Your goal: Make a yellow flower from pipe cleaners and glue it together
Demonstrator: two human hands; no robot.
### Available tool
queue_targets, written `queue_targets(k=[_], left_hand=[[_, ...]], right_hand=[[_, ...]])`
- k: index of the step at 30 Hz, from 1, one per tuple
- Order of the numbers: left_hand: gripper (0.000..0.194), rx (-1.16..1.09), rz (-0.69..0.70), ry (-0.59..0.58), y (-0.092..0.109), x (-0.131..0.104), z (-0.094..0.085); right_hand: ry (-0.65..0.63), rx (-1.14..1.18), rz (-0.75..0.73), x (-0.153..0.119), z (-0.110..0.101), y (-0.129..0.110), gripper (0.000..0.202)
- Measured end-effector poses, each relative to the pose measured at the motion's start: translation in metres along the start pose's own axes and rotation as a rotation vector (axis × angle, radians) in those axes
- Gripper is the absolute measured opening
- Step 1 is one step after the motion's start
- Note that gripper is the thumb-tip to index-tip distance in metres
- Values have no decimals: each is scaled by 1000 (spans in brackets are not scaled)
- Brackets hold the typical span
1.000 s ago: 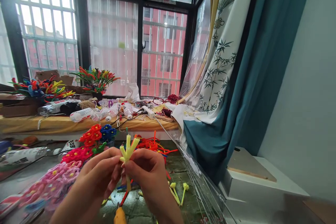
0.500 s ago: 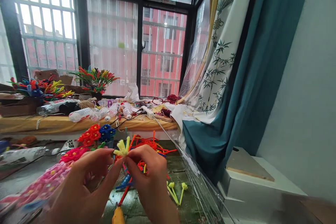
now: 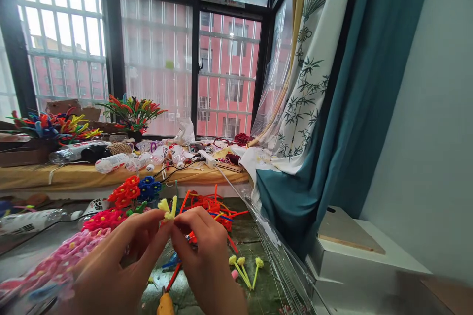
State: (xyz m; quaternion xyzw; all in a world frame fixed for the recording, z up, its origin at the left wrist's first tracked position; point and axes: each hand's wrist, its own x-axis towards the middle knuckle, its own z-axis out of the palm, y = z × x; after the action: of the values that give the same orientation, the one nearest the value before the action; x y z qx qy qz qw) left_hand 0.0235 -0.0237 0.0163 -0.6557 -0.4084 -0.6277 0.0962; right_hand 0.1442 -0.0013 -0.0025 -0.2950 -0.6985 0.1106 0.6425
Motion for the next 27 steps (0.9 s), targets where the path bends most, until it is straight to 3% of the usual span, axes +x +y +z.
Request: queue_targets(k=[7,13,16,19,21,27], left_hand=[[6,-27,105,-20,-15,4,-3],[11,-36,-37,-80,-24,10,-13],[23,197,-22,-98,-36,14,-23],[37,607,132,-137,-47,16,-28],[31,707,231,-140,-49,15,-25],[11,199,255,-109,-25,10,-11]], right_hand=[[22,2,36,1,-2,1,13],[45,12,76,0,-2,9,12],[74,-43,72,0,-2,15,12],[88,-71,56,0,-2,19,11],[85,-76,39,-1,-1,20,11],[-3,-95,-57,-3,3,22,9]])
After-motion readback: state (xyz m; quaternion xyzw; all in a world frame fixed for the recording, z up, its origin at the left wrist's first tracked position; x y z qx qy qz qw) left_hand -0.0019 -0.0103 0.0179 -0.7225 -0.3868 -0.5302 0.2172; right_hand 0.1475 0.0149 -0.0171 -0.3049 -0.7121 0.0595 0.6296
